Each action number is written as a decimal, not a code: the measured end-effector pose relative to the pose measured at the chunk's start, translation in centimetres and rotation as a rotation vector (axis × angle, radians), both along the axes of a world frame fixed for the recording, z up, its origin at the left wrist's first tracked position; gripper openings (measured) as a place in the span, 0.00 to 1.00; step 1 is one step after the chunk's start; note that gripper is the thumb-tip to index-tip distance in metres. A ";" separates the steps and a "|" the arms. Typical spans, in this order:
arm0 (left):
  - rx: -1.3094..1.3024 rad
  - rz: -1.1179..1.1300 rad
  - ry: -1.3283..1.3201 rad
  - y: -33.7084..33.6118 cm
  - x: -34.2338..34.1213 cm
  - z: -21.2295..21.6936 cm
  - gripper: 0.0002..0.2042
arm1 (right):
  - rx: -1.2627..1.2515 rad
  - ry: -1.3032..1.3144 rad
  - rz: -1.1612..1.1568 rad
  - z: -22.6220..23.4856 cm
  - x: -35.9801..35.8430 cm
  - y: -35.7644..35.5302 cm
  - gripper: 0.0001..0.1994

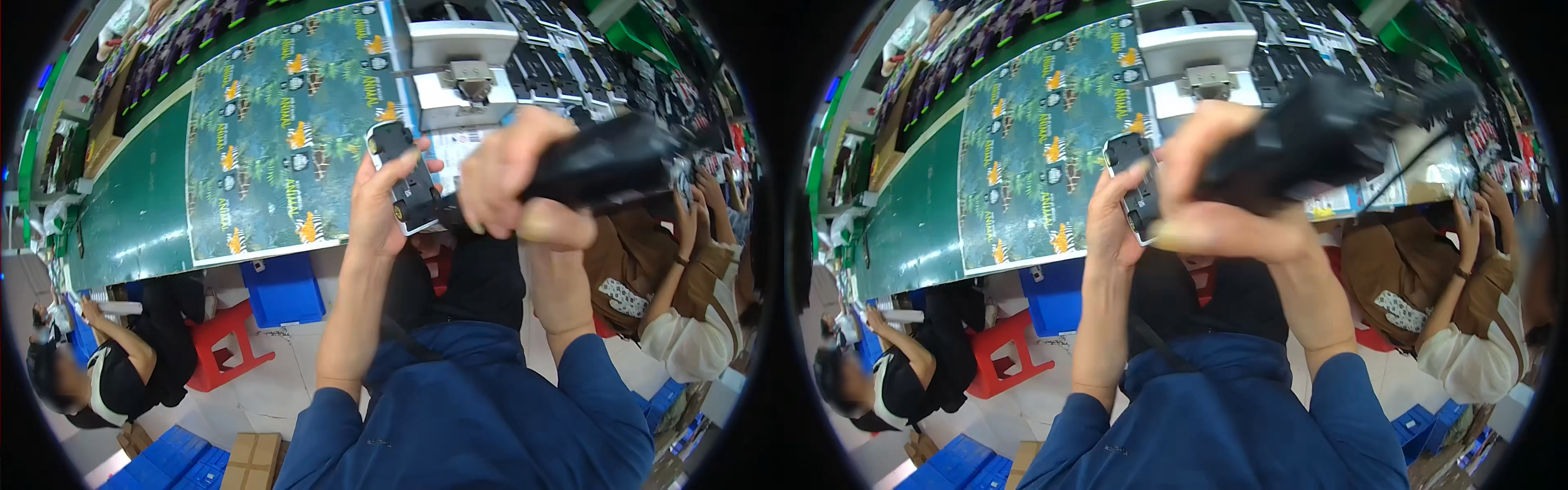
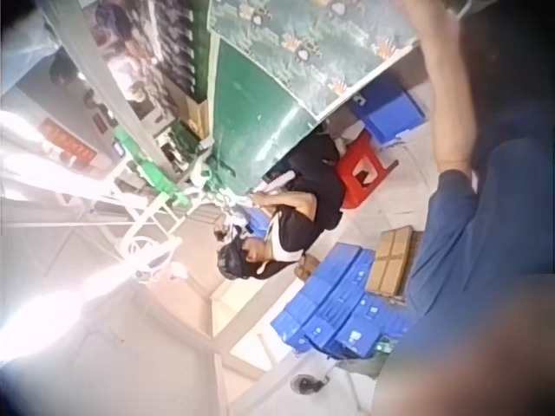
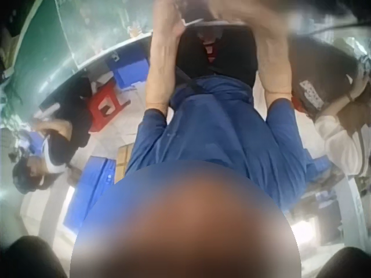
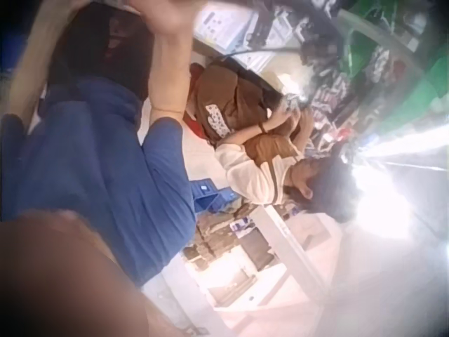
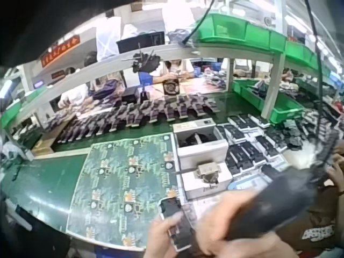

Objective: Assembling small electronic devices using an electric screwdriver to fasten internal components and plastic housings.

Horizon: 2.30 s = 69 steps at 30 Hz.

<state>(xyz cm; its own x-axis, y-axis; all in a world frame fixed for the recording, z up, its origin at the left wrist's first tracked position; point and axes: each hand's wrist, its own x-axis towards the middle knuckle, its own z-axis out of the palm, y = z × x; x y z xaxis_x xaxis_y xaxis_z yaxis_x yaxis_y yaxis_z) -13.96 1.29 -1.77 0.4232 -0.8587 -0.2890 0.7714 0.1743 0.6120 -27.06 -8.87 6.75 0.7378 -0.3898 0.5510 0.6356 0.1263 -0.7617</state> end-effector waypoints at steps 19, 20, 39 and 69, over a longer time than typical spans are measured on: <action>0.479 0.134 -2.476 10.2 19.5 2.4 0.29 | -0.182 -0.110 0.005 1.5 -9.8 -6.0 0.15; 0.226 0.244 -2.345 8.0 15.8 1.7 0.17 | -0.189 -0.116 -0.011 1.6 -10.5 -6.3 0.15; 0.075 -0.074 -1.926 -6.8 -8.5 -2.8 0.10 | -0.270 0.042 0.026 2.4 -21.2 -9.2 0.23; 0.404 -0.046 -1.834 -18.5 -16.6 0.6 0.31 | -0.182 0.010 -0.005 2.8 -21.4 -8.2 0.20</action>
<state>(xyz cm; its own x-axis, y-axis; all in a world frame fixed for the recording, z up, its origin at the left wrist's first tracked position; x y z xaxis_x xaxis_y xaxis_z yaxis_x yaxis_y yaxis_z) -30.55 -17.24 -1.13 0.3829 -0.8817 0.2755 -0.8043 -0.1715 0.5689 -48.47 -17.07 9.60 0.7421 -0.2883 0.6052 0.6279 -0.0170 -0.7781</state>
